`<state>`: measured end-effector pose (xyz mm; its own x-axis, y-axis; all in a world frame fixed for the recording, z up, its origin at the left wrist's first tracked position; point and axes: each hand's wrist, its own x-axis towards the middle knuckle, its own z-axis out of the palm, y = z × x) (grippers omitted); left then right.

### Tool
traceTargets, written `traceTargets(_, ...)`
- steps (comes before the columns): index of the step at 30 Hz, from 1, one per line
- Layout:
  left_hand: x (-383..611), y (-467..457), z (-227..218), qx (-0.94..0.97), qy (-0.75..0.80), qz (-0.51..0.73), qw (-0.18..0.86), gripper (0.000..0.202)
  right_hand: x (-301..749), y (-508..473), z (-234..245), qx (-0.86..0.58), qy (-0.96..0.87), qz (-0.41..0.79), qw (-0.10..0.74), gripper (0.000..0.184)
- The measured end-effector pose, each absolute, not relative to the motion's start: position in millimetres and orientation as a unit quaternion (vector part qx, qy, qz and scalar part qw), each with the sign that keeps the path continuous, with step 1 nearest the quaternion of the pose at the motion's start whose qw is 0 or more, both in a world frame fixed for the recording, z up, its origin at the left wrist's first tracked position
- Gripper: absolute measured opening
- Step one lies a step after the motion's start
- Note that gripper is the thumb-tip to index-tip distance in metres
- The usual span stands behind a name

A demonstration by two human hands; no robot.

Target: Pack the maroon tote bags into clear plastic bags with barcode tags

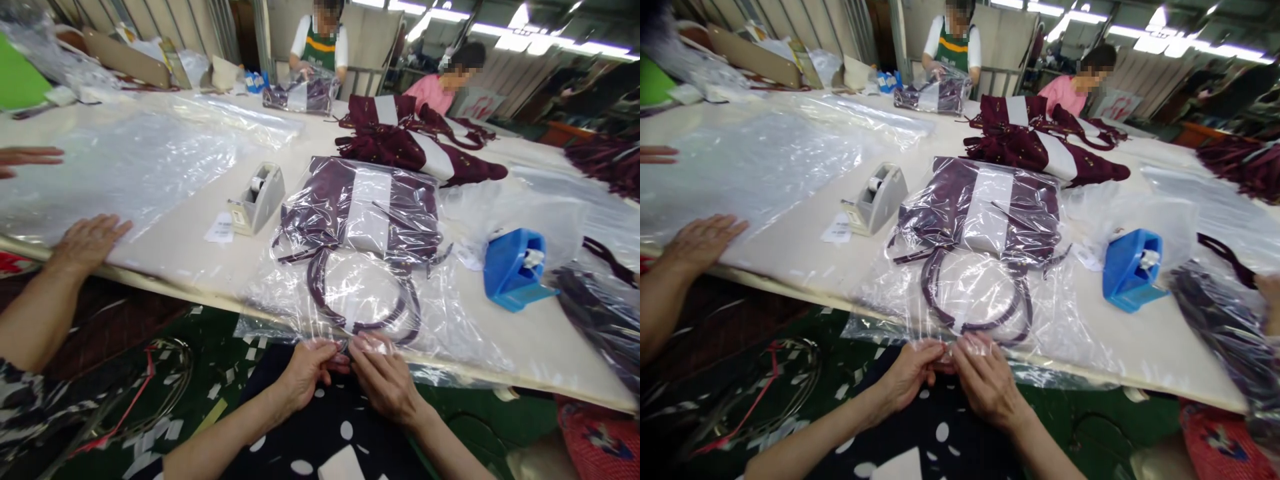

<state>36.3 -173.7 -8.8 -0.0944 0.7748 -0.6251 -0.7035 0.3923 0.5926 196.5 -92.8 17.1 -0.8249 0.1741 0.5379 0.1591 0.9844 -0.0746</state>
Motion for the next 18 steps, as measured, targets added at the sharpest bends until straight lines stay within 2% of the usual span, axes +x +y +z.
traceTargets(3,38,-176,-10,0.039,0.492,0.556,0.669,0.029,196,-106,43,-0.027,-0.945,0.005,0.326,0.032)
traceTargets(5,39,-177,-10,0.057,0.486,0.567,0.662,0.025,184,-103,53,-0.077,-0.936,-0.013,0.344,0.033)
traceTargets(8,38,-180,-8,0.068,0.491,0.585,0.642,0.018,162,-91,48,-0.152,-0.946,0.02,0.286,0.045)
traceTargets(10,35,-181,-4,0.041,0.479,0.613,0.627,0.013,155,-86,35,-0.146,-0.958,0.057,0.24,0.049)
traceTargets(13,31,-180,1,0.004,0.434,0.66,0.613,0.023,157,-89,17,-0.122,-0.965,0.083,0.218,0.055)
traceTargets(15,30,-179,3,-0.003,0.411,0.677,0.611,0.026,160,-94,11,-0.128,-0.964,0.068,0.223,0.054)
traceTargets(18,32,-179,3,-0.011,0.396,0.668,0.63,0.021,162,-98,8,-0.157,-0.957,0.03,0.242,0.043)
